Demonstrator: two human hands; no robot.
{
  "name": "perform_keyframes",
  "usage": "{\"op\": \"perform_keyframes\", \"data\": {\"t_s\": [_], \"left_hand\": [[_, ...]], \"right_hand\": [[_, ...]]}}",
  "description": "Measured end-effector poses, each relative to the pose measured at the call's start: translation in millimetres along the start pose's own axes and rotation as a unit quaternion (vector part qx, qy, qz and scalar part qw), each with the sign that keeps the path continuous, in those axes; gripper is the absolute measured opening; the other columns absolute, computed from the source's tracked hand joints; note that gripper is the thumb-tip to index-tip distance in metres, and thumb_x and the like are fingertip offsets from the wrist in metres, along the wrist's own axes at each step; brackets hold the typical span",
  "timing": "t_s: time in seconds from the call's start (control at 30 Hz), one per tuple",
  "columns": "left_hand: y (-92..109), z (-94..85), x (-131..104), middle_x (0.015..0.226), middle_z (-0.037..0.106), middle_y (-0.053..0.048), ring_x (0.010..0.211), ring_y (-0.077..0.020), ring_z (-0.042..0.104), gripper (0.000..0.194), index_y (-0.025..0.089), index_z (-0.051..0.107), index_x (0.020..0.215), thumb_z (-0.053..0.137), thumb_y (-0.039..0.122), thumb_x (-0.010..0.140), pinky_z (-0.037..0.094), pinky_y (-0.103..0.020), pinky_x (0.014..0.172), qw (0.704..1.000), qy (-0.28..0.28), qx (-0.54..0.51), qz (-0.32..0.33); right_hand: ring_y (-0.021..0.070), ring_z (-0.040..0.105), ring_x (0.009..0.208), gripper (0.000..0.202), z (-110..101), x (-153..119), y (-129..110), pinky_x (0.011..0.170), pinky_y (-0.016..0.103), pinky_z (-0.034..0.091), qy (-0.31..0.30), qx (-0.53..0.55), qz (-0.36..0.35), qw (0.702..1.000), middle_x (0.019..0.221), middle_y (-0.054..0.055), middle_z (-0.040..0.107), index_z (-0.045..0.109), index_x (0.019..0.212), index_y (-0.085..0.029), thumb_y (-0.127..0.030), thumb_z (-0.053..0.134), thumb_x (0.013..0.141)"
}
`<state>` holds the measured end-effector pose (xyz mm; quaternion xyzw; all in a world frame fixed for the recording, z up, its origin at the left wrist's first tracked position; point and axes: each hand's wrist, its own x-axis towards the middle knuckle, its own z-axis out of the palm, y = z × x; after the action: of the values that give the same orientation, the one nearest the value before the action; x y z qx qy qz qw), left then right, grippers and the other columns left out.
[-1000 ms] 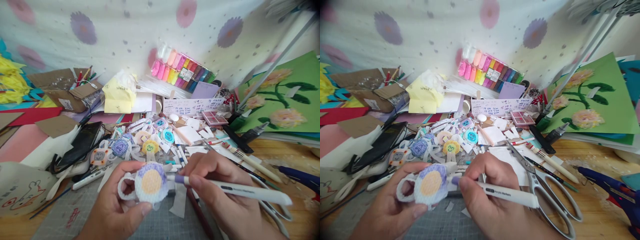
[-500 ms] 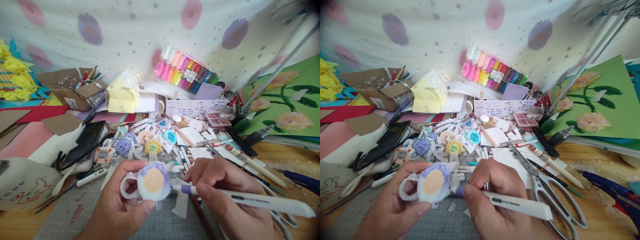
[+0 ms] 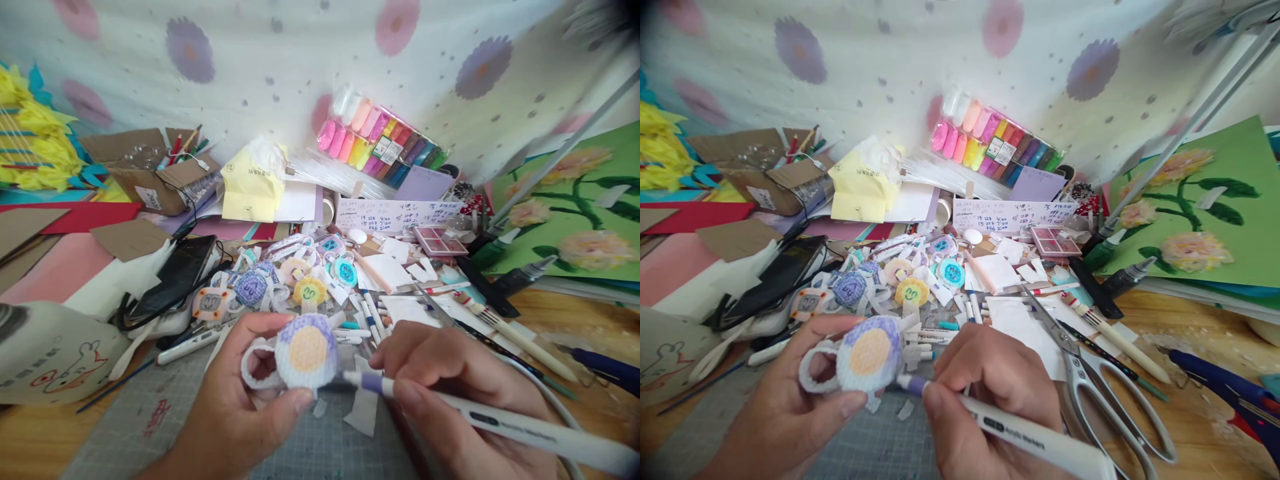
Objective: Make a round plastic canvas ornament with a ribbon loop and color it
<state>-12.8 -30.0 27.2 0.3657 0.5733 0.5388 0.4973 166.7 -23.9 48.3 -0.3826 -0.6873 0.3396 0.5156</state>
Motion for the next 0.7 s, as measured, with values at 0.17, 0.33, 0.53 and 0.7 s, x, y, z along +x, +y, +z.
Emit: {"op": "perform_keyframes", "data": {"t_s": [0.17, 0.33, 0.53, 0.7], "left_hand": [[-1, -0.9, -1, 0.062, 0.067, 0.007, 0.058, -0.0150, 0.061, 0.043, 0.028, 0.059, 0.089, 0.072, 0.017, 0.050, 0.045, -0.020, 0.051, 1.000, 0.014, 0.014, 0.008], [-1, -0.9, -1, 0.061, 0.066, 0.009, 0.058, -0.0153, 0.063, 0.042, 0.030, 0.061, 0.088, 0.072, 0.016, 0.050, 0.047, -0.020, 0.051, 0.999, 0.014, 0.018, 0.026], [0, -0.8, -1, 0.065, 0.068, 0.007, 0.056, -0.0151, 0.063, 0.040, 0.029, 0.062, 0.084, 0.072, 0.014, 0.048, 0.047, -0.021, 0.050, 0.998, 0.031, 0.028, 0.042], [1, -1.8, -2, 0.070, 0.070, 0.006, 0.056, -0.0151, 0.063, 0.039, 0.029, 0.062, 0.084, 0.073, 0.015, 0.049, 0.046, -0.021, 0.048, 0.997, 0.040, 0.042, 0.058]], "right_hand": [[0.0172, 0.062, 0.057, 0.018, 4, -2, 0, 0.050, 0.028, 0.050, -0.012, -0.026, -0.046, 0.999, 0.066, 0.003, 0.065, 0.059, 0.075, -0.023, -0.005, 0.058, 0.074], [0.0186, 0.064, 0.061, 0.022, 3, -3, 0, 0.052, 0.029, 0.051, -0.028, -0.042, -0.056, 0.997, 0.070, 0.004, 0.066, 0.059, 0.083, -0.025, -0.004, 0.059, 0.074], [0.0185, 0.061, 0.056, 0.024, 9, -2, 5, 0.048, 0.029, 0.048, -0.015, -0.076, -0.093, 0.993, 0.068, 0.004, 0.065, 0.061, 0.087, -0.027, -0.006, 0.059, 0.074], [0.0159, 0.051, 0.045, 0.006, 29, -11, 19, 0.041, 0.029, 0.041, 0.082, -0.038, -0.147, 0.985, 0.058, 0.002, 0.059, 0.059, 0.084, -0.028, -0.025, 0.054, 0.085]]}}
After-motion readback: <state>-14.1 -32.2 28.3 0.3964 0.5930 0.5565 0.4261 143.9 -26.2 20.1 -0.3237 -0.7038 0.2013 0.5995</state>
